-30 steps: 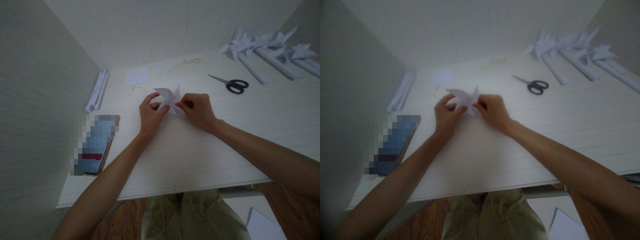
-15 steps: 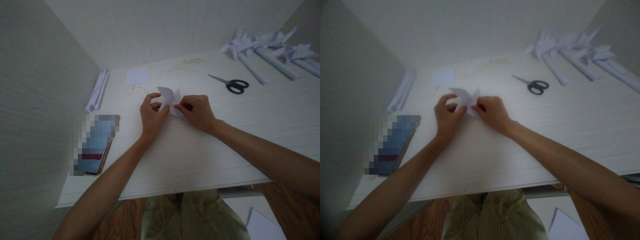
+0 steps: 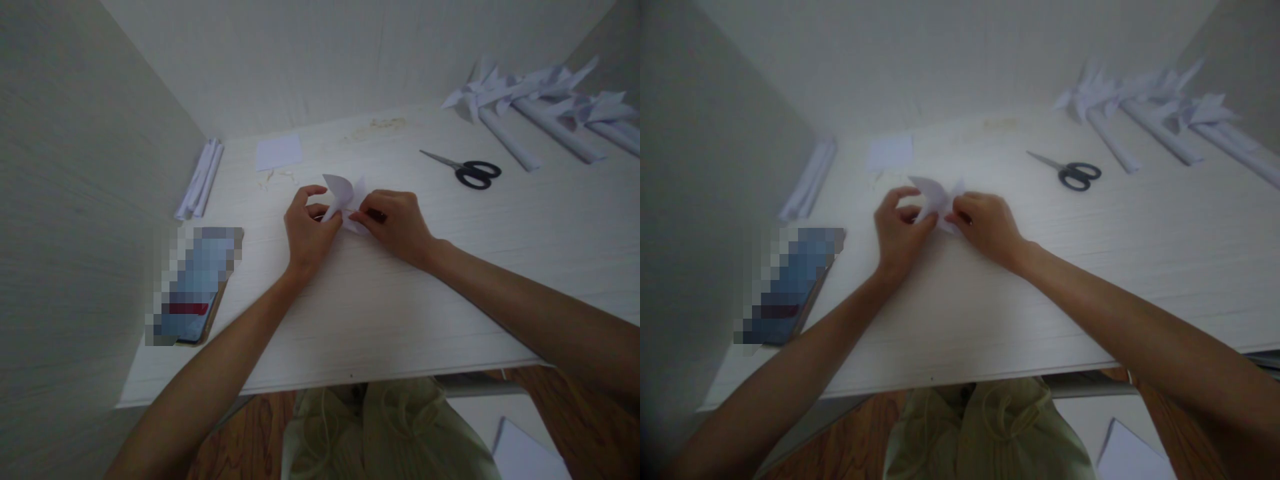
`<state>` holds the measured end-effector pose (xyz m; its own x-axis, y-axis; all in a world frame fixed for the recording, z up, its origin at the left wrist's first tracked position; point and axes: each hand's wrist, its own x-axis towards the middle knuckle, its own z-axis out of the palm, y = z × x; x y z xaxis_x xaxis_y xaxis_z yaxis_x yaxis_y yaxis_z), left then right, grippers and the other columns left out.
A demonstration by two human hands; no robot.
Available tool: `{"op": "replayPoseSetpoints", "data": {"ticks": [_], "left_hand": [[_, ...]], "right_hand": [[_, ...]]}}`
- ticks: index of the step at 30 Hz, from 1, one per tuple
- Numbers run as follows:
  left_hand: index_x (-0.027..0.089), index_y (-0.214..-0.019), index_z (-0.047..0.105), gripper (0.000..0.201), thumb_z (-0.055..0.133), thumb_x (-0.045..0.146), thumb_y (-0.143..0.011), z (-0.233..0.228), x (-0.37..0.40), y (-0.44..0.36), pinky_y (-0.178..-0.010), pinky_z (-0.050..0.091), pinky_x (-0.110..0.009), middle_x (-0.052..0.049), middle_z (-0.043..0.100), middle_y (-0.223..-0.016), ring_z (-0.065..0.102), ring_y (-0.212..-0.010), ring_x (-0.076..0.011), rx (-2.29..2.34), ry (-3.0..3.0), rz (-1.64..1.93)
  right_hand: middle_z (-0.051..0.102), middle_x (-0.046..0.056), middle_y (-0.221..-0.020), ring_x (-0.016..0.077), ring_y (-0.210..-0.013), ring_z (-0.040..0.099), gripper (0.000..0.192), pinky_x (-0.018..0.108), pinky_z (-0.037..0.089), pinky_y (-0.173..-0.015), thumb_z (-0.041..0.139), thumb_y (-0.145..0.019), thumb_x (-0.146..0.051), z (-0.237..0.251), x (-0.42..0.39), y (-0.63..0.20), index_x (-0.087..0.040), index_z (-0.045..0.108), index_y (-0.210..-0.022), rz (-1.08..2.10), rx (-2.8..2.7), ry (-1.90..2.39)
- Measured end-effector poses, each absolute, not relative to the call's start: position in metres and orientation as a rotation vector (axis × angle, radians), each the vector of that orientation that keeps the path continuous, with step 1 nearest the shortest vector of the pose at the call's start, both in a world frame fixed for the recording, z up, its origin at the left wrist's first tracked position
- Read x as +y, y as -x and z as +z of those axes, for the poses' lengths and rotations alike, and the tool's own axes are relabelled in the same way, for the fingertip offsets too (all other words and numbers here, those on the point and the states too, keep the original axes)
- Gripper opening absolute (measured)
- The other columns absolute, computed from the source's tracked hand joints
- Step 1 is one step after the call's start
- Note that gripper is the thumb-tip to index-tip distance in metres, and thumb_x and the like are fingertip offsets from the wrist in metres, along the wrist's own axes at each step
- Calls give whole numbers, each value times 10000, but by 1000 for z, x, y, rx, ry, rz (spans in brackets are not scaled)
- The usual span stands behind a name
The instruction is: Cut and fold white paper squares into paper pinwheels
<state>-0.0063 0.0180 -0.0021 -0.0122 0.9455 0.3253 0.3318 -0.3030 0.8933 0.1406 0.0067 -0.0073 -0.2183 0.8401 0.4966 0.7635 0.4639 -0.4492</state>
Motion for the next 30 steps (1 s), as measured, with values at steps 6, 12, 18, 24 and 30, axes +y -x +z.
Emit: {"op": "replayPoseSetpoints", "data": {"ticks": [6, 12, 18, 24, 30], "left_hand": [[208, -854, 486, 295, 609, 123, -599, -1, 17, 6, -488, 455, -192, 63, 594, -570, 591, -522, -98, 1344, -1684, 1319], [209, -861, 492, 304, 642, 162, -601, -3, 17, 5, -468, 447, -192, 55, 603, -584, 587, -513, -100, 1311, -1686, 1308], [206, -854, 491, 298, 614, 109, -601, -3, 18, 6, -488, 454, -198, 59, 592, -580, 584, -515, -99, 1322, -1671, 1312], [204, -848, 489, 296, 608, 99, -598, -1, 18, 6, -483, 451, -194, 57, 593, -575, 590, -518, -101, 1343, -1642, 1315], [211, -841, 488, 298, 618, 107, -594, -1, 17, 6, -485, 455, -201, 61, 592, -571, 593, -516, -106, 1339, -1652, 1310]], "right_hand": [[457, -11, -501, 79, -470, 335, 407, 254, 225, -521, 448, -836, -388, -5, 7, -140, -148, 499, -512, 121, -2060, 1348], [546, 21, -575, 106, -488, 390, 414, 271, 182, -508, 329, -890, -391, -1, 2, -135, -156, 544, -625, -25, -2143, 1532], [600, 46, -717, 130, -557, 451, 293, 270, 193, -498, 325, -894, -335, 3, 0, -131, -164, 543, -801, -47, -2189, 1558], [572, 34, -742, 121, -570, 430, 202, 260, 210, -504, 398, -852, -295, 1, 1, -135, -165, 545, -802, 8, -2170, 1455], [535, 12, -587, 104, -509, 388, 365, 264, 189, -509, 394, -858, -397, -2, 3, -136, -162, 569, -639, -1, -2134, 1496]]}}
